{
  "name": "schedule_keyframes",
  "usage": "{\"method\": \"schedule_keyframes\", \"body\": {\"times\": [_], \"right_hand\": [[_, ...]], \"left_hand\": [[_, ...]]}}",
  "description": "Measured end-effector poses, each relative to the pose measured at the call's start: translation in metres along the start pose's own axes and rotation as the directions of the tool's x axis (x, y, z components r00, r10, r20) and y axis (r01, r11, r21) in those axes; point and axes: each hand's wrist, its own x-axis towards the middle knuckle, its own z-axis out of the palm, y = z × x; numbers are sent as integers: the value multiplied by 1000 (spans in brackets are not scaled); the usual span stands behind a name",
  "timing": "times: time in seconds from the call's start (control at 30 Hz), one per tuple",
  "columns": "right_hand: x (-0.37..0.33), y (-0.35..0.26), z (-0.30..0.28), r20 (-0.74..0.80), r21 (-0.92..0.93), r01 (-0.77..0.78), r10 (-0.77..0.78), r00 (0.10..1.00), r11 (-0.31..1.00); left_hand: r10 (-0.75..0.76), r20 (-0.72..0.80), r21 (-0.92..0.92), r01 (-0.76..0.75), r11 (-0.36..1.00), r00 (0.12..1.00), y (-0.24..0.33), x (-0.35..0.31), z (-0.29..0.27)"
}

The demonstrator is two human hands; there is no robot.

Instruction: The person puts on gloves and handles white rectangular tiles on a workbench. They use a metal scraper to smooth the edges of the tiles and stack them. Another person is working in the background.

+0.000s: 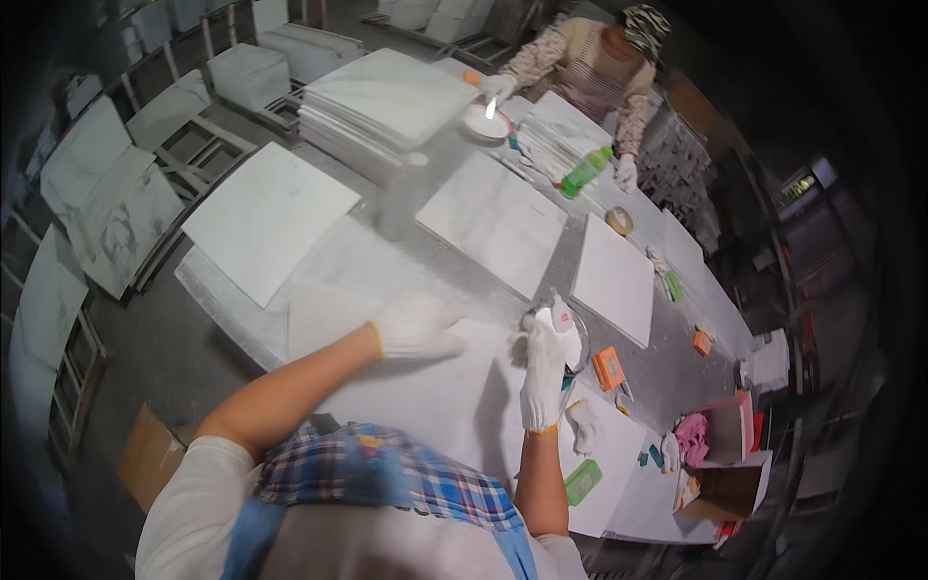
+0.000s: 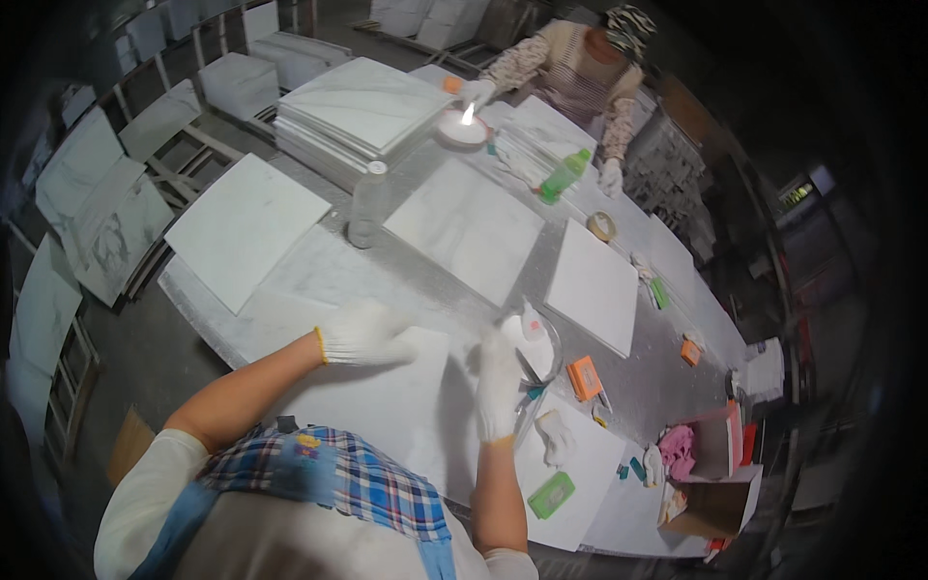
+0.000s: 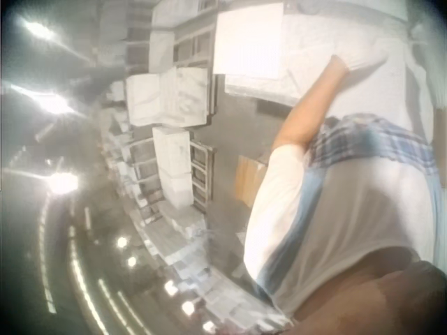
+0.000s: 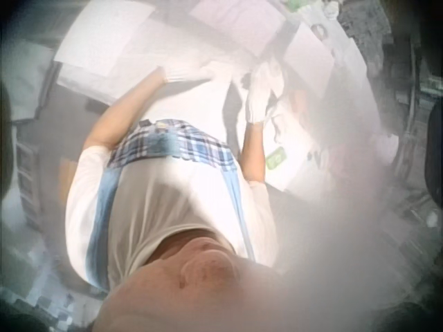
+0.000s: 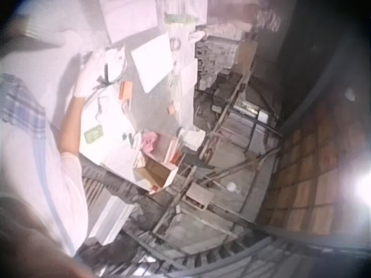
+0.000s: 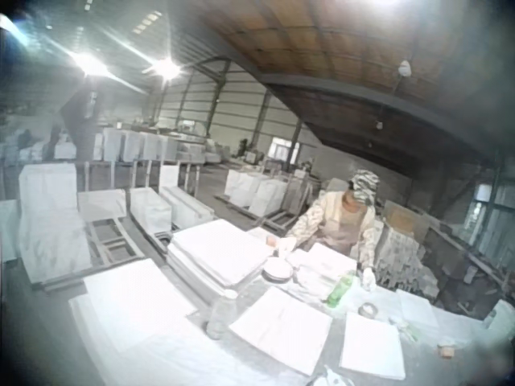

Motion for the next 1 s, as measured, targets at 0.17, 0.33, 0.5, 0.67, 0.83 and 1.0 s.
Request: {"method": "schedule_keyframes", "body": {"times": [0.17, 0.33, 0.5, 0.67, 0.83, 1.0], "right_hand": [[-38, 15, 30, 255, -26, 97, -87, 963, 995], [-58, -12, 49, 101, -31, -18, 22, 995, 999], [-60, -20, 54, 77, 46, -38, 35, 996, 998], [-64, -19, 53, 79, 129, 0, -10, 997, 992], [-63, -17, 54, 64, 91, 10, -16, 998, 996], [-65, -15, 52, 23, 121, 15, -18, 1000, 993]], "left_hand": [[-2, -49, -40, 0, 999, 999, -2, -1, 3], [-36, -193, -91, 19, 996, 980, 0, -10, -1], [-274, -539, -57, 290, 955, 796, -27, -47, 3], [-242, -927, -128, 366, 922, 285, -117, -125, 31], [-777, -512, -696, 353, 625, 365, -134, -151, 74], [-834, -147, -870, 332, 365, 532, -111, -158, 51]]}}
